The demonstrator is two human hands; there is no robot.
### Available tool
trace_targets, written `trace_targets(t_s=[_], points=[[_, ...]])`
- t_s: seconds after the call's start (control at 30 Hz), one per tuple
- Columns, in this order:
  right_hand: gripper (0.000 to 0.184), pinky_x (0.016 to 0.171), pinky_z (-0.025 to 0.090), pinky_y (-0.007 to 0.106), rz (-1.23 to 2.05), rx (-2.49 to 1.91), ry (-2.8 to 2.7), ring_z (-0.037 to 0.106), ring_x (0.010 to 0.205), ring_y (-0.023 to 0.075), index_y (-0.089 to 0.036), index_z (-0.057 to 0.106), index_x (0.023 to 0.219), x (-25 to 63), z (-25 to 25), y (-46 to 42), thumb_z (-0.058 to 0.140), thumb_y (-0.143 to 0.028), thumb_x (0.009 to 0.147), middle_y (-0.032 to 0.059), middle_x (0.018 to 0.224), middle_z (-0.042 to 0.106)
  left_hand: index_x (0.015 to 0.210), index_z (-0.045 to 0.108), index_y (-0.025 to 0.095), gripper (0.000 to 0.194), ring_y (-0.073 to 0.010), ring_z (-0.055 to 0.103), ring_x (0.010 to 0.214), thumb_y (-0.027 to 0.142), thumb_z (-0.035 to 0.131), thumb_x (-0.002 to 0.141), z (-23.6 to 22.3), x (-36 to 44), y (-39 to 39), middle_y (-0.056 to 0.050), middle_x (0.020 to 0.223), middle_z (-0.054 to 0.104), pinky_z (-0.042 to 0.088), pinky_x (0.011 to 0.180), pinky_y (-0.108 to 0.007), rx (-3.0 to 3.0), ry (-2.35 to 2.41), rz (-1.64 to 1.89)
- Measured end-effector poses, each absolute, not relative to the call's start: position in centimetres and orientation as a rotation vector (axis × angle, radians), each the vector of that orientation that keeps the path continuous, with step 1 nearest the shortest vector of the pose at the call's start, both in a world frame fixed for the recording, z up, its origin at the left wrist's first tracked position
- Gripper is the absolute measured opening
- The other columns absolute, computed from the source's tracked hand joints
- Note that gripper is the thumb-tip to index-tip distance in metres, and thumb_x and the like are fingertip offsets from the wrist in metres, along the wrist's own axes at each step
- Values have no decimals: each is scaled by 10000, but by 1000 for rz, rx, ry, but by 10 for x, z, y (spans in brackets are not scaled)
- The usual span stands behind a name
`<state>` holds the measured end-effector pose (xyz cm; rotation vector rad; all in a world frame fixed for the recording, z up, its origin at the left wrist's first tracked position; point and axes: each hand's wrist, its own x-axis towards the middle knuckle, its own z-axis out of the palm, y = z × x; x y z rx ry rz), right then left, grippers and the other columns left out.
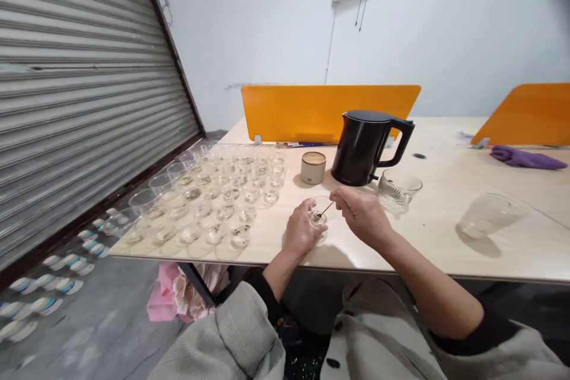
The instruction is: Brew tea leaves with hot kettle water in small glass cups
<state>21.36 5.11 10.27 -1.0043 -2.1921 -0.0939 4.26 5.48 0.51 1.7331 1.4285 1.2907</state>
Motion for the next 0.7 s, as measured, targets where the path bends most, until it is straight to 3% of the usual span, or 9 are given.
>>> trace_targets(t_s=[0.23,0.43,0.7], points=[[193,616,383,276,-76,-1040,-2168,598,635,167,-220,616,853,211,101,48,468,-188,971,23,724,670,1327,561,239,721,-240,644,1233,73,831,680,3,45,55,-56,1310,685,492,1093,-394,1708,1389,1350],[254,611,370,279,-49,-1089,-1995,555,581,154,-226,581,785,206,103,62,466,-266,1008,5,662,621,1253,593,215,614,-216,665,1120,99,834,700,6,44,54,-54,1242,693,516,1028,-365,1693,1344,1355],[276,631,379,280,3,-1102,-1960,568,607,161,-230,585,777,202,98,62,452,-264,1017,7,668,624,1303,575,217,689,-224,675,1123,97,855,686,8,45,55,-75,1287,694,510,1030,-370,1642,1383,1322]])
